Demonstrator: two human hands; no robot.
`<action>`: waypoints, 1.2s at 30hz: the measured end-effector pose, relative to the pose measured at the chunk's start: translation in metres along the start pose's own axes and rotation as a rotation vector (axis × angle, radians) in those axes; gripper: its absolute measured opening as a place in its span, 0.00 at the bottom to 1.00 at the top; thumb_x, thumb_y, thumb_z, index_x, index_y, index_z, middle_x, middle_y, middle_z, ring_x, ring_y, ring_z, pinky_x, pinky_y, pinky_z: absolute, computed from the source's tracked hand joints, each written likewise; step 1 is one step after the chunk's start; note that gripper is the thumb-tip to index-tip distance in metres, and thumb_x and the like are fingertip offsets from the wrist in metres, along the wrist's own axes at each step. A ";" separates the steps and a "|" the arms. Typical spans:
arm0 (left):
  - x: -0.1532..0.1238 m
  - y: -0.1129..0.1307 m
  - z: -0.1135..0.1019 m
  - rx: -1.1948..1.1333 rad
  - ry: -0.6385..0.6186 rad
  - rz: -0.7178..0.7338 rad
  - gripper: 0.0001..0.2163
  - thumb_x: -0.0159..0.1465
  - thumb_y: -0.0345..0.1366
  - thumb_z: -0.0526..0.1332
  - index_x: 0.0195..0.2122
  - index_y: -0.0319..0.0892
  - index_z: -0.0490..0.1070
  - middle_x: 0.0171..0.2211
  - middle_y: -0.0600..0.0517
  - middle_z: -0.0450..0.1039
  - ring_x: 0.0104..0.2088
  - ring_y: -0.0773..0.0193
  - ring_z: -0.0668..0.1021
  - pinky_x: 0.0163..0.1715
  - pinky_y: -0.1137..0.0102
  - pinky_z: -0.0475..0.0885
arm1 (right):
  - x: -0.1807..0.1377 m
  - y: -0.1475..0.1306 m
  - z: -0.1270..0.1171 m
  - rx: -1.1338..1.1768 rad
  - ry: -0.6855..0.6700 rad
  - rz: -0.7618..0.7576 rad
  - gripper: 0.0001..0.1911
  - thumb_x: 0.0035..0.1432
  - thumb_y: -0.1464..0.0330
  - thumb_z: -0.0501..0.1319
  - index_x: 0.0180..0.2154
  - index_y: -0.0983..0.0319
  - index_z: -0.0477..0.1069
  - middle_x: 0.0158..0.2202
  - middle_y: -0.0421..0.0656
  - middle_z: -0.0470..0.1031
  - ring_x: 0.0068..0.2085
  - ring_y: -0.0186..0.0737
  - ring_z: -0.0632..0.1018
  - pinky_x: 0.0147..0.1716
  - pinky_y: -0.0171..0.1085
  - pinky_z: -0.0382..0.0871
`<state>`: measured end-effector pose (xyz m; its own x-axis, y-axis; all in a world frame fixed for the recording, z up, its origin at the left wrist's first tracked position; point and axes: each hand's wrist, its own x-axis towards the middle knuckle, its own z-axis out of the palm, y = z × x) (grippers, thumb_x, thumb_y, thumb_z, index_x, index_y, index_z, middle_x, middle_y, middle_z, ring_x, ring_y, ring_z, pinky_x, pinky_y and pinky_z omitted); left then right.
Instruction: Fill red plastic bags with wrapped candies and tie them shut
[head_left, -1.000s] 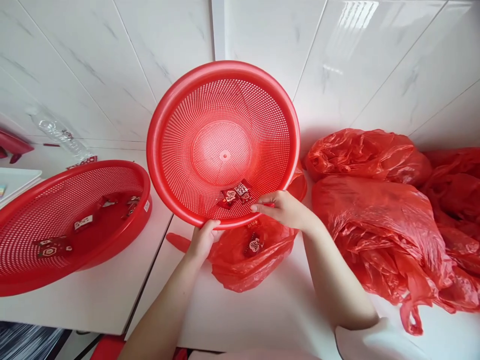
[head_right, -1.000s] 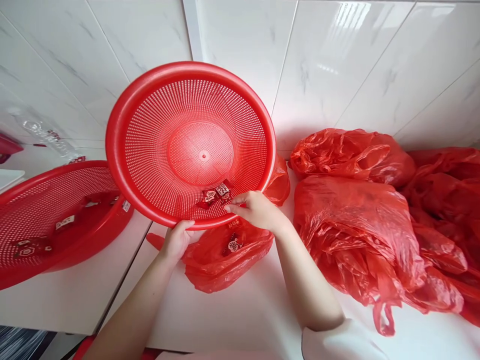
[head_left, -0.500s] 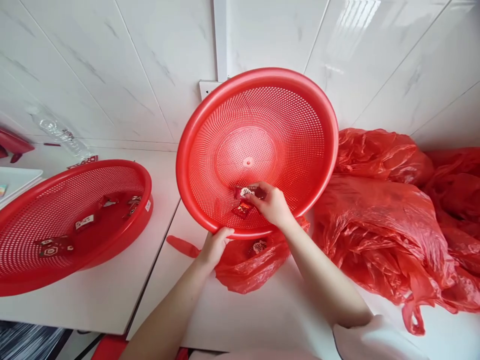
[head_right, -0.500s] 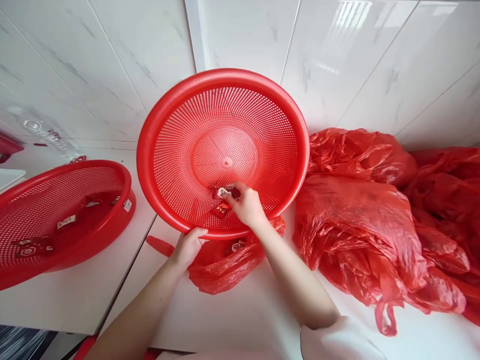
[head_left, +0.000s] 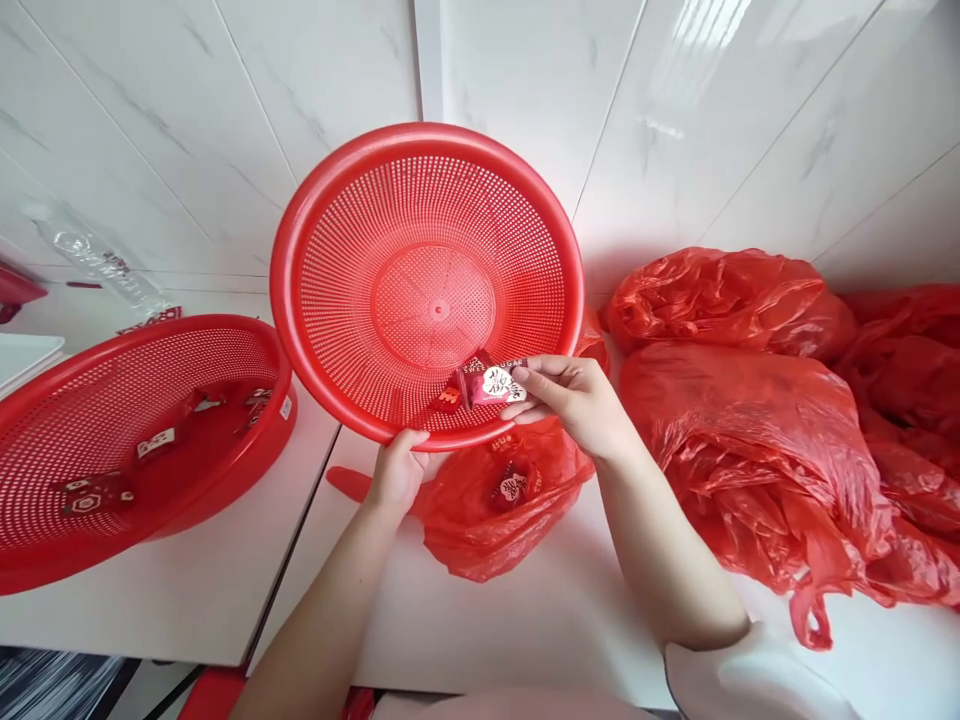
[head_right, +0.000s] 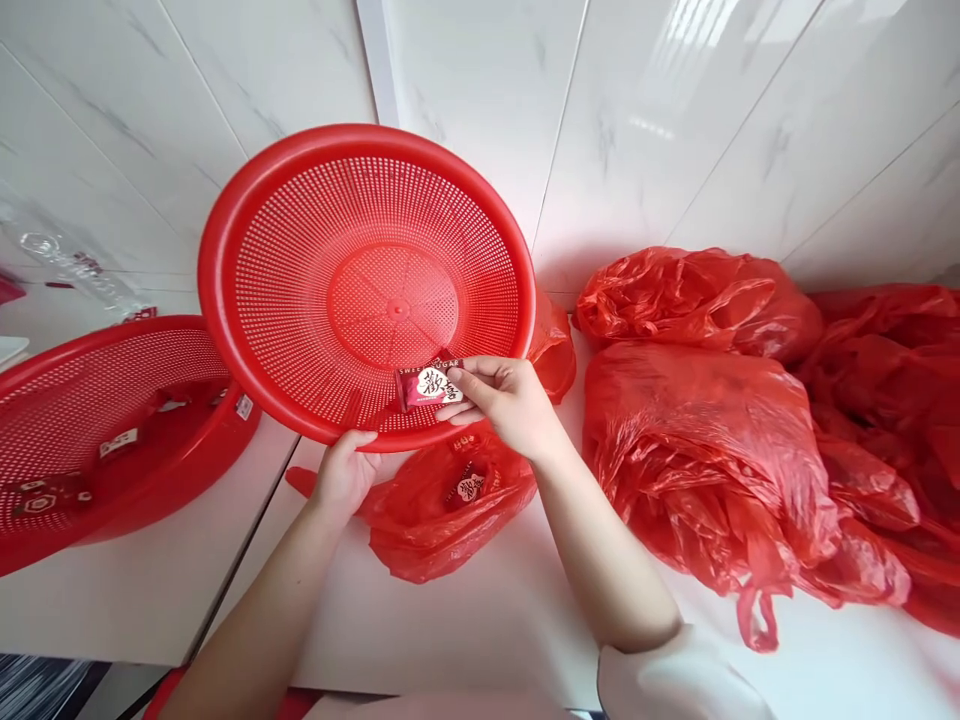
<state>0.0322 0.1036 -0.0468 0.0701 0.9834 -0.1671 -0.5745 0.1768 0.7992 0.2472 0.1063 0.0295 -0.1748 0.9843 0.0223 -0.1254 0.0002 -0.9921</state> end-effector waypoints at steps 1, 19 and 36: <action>0.001 0.000 -0.001 0.008 0.022 0.024 0.10 0.51 0.28 0.62 0.36 0.43 0.75 0.40 0.50 0.78 0.48 0.54 0.77 0.44 0.64 0.74 | -0.002 -0.003 0.001 0.000 -0.002 0.002 0.18 0.56 0.57 0.65 0.42 0.64 0.77 0.32 0.45 0.80 0.29 0.36 0.82 0.30 0.32 0.80; 0.004 0.000 -0.005 0.022 0.053 0.018 0.09 0.49 0.30 0.64 0.34 0.42 0.76 0.38 0.49 0.78 0.46 0.53 0.78 0.42 0.62 0.74 | 0.000 -0.002 0.009 0.221 -0.011 -0.015 0.11 0.59 0.59 0.58 0.34 0.60 0.69 0.19 0.34 0.61 0.16 0.27 0.64 0.15 0.29 0.61; 0.004 0.000 -0.003 0.055 0.031 0.021 0.16 0.50 0.30 0.62 0.41 0.43 0.76 0.39 0.49 0.78 0.49 0.50 0.77 0.44 0.59 0.74 | -0.005 -0.004 0.020 0.927 -0.319 0.142 0.11 0.55 0.79 0.45 0.35 0.60 0.60 0.20 0.30 0.41 0.16 0.26 0.37 0.11 0.21 0.43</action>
<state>0.0305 0.1072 -0.0494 0.0330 0.9855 -0.1666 -0.5299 0.1586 0.8331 0.2294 0.0975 0.0358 -0.4848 0.8712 0.0778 -0.7742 -0.3860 -0.5017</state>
